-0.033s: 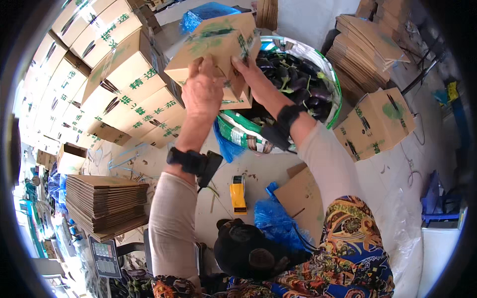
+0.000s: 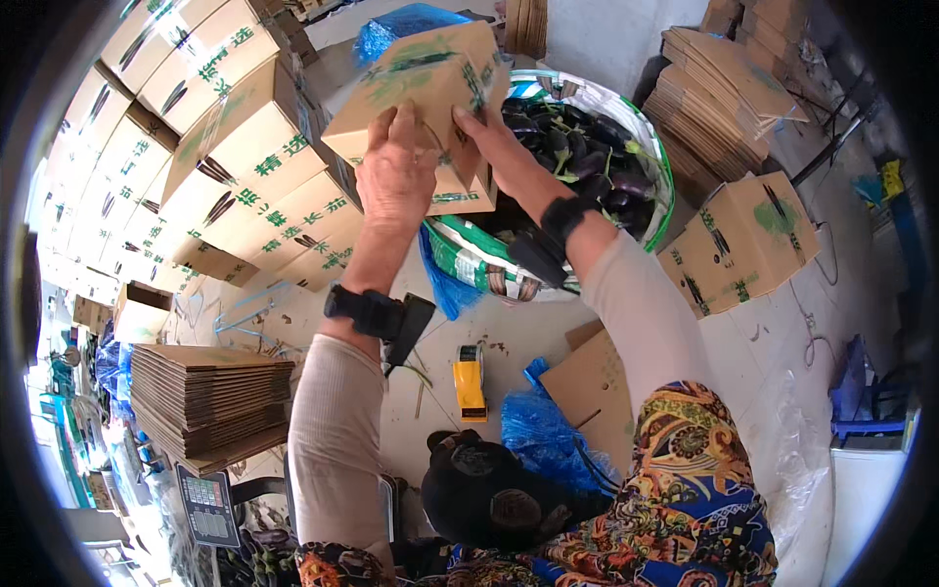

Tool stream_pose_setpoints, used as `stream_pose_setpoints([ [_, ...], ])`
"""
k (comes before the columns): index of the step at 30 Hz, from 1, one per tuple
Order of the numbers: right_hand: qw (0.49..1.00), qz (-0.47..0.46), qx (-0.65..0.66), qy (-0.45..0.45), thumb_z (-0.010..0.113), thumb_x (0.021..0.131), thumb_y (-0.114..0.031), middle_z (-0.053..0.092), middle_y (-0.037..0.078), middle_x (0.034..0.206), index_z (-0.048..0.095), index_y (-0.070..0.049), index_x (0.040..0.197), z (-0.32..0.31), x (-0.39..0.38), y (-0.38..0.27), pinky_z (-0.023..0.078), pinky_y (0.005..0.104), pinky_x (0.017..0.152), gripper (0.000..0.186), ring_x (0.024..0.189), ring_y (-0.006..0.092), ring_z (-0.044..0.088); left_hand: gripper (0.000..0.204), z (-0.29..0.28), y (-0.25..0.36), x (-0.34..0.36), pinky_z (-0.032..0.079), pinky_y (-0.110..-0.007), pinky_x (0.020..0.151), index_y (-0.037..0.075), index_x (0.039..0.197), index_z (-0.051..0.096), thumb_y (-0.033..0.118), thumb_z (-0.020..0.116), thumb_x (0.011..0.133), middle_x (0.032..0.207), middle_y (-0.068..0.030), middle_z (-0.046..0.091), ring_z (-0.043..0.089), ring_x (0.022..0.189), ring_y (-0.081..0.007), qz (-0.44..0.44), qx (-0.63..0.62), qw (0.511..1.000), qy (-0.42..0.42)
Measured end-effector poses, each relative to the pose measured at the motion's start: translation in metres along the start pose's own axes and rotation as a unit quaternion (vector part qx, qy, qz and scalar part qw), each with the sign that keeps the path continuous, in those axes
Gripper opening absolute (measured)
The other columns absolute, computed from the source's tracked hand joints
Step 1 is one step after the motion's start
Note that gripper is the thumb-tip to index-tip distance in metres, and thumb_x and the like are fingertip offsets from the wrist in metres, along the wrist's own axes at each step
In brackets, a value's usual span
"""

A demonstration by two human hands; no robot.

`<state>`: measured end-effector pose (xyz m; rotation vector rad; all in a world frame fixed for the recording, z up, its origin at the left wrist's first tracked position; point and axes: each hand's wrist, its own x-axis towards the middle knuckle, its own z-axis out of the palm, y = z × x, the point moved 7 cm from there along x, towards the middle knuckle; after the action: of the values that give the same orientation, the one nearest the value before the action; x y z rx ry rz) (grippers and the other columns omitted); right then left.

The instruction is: Packing fresh eggplants into boxes, lining them with plastic, and sealing the boxes with tape.

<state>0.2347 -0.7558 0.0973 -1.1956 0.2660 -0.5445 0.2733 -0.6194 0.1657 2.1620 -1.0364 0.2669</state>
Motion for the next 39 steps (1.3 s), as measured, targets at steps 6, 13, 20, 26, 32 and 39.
stream_pose_setpoints([
  [6, 0.973, -0.023, -0.229, -0.035, 0.059, 0.092, -0.031, 0.064, 0.003, 0.087, 0.063, -0.002, 0.098, -0.039, 0.042, 0.064, 0.047, 0.0293, 0.074, 0.03, 0.078, 0.0126, 0.058, 0.075, 0.025, -0.106, -0.006, 0.041, -0.035, 0.101, 0.005, 0.144, 0.032, -0.005, 0.063, 0.077, 0.145, -0.0149, 0.038, 0.046, 0.125, -0.0317, -0.035, -0.562, 0.825, -0.049],
  [13, 0.847, 0.165, -0.472, -0.18, 0.071, 0.082, -0.025, 0.064, 0.004, 0.086, 0.061, -0.004, 0.097, -0.188, -0.179, 0.093, 0.05, 0.0296, 0.076, 0.028, 0.081, 0.0139, 0.061, 0.046, -0.018, -0.164, -0.211, 0.051, -0.03, 0.081, -0.003, 0.133, 0.045, 0.016, 0.055, 0.092, 0.116, -0.0149, 0.061, 0.063, 0.1, -0.0206, -0.311, -0.361, 0.869, -0.135],
  [20, 0.617, 0.179, -0.752, -0.151, 0.087, 0.051, -0.028, 0.044, 0.016, 0.13, 0.046, -0.009, 0.127, -0.288, -0.339, 0.173, 0.038, 0.0532, 0.093, 0.089, 0.117, 0.0387, 0.045, 0.039, 0.023, -0.187, -0.422, 0.052, -0.026, 0.07, -0.003, 0.127, 0.049, 0.012, 0.056, 0.092, 0.105, -0.0145, 0.065, 0.064, 0.086, -0.0175, -0.51, -0.402, 0.738, -0.185],
  [26, 0.483, 0.164, -0.794, -0.33, 0.09, 0.035, -0.027, 0.048, 0.014, 0.127, 0.048, -0.012, 0.126, -0.215, -0.298, 0.211, 0.033, 0.0459, 0.098, 0.101, 0.12, 0.0343, 0.044, 0.041, 0.046, -0.165, -0.461, 0.049, -0.029, 0.081, -0.003, 0.126, 0.05, 0.014, 0.061, 0.09, 0.102, -0.0137, 0.067, 0.064, 0.091, -0.018, -0.5, -0.358, 0.736, -0.284],
  [32, 0.416, 0.118, -0.828, -0.357, 0.078, 0.057, -0.029, 0.057, 0.009, 0.117, 0.06, -0.015, 0.113, -0.247, -0.313, 0.224, 0.034, 0.0459, 0.095, 0.06, 0.117, 0.0302, 0.047, 0.041, 0.056, -0.145, -0.433, 0.053, -0.029, 0.074, -0.003, 0.126, 0.05, 0.012, 0.062, 0.09, 0.098, -0.0159, 0.066, 0.064, 0.087, -0.0188, -0.501, -0.355, 0.743, -0.267],
  [39, 0.487, 0.247, -0.724, -0.421, 0.088, 0.045, -0.026, 0.065, 0.011, 0.096, 0.064, -0.011, 0.104, -0.224, -0.325, 0.181, 0.037, 0.0484, 0.09, 0.065, 0.113, 0.0318, 0.052, 0.043, 0.034, -0.155, -0.427, 0.052, -0.028, 0.071, -0.004, 0.127, 0.049, 0.012, 0.061, 0.089, 0.1, -0.0156, 0.065, 0.063, 0.084, -0.0181, -0.514, -0.362, 0.74, -0.241],
])
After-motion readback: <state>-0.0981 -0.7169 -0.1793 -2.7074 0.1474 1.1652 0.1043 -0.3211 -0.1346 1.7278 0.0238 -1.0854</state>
